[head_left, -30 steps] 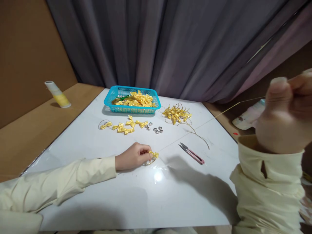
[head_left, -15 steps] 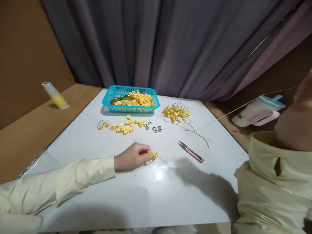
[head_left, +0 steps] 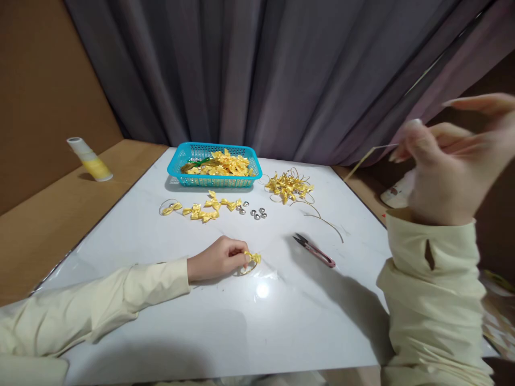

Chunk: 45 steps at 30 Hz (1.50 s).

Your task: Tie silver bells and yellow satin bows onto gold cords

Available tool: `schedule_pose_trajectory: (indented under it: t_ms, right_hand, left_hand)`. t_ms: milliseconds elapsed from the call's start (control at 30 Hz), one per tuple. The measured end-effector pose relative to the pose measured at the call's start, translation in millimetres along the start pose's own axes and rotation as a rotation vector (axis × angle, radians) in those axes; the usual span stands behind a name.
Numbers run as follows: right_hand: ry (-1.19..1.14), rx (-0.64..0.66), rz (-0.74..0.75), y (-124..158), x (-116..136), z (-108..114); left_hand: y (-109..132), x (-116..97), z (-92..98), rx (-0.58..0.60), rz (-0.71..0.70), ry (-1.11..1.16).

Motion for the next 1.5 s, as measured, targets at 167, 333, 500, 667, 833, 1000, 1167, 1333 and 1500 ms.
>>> schedule_pose_trajectory:
  t_ms: [167,333,500,667,833,1000,1167,1333,1500]
  right_hand:
    - [-0.314,0.058,-0.474,-9.3,-53.9,-19.2]
    - [-0.631,0.191,-1.063,8.3,-106.1,-44.1]
    - [-0.660,0.180,-1.127,20.8,-130.8,-52.7]
    - [-0.633,0.079,-1.137,19.2,-139.2,-42.9]
    - [-0.675,0.020,-1.107,13.5,-140.5,-32.7]
    - [-0.742,-0.016,-1.079,8.9,-137.1,-30.0]
    - [-0.756,-0.008,-1.098,8.6,-139.1,-31.2]
    - [-0.734,0.095,-1.141,12.8,-141.9,-37.9]
    - [-0.679,0.239,-1.138,17.0,-132.7,-48.2]
  left_hand:
    - [0.0,-0.8,0.2,-0.003,0.012,-0.010]
    - [-0.2,0.5,0.2,-0.008,0.011,-0.001]
    - [-0.8,0.3,-0.3,-0.001,0.008,-0.009]
    - [-1.7,0.9,-0.6,-0.001,-0.008,-0.024]
    - [-1.8,2.7,-0.5,0.005,-0.004,-0.029]
    - [-1.5,2.1,-0.3,0.009,-0.002,-0.044]
    - [-1.3,0.5,-0.4,0.009,-0.002,-0.052]
    - [-0.8,-1.1,-0.4,0.007,0.005,-0.055]
    - [-0.8,-2.4,-0.6,-0.011,0.011,-0.008]
Point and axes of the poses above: each hand's wrist, its own y-axis away from the middle knuckle, its own z-axis out of the back of the hand, x = y × z, the point moved 2 cm from there along -y, towards the middle knuckle, and after that the axes turned 12 degrees about x, right-handed, at the moved point
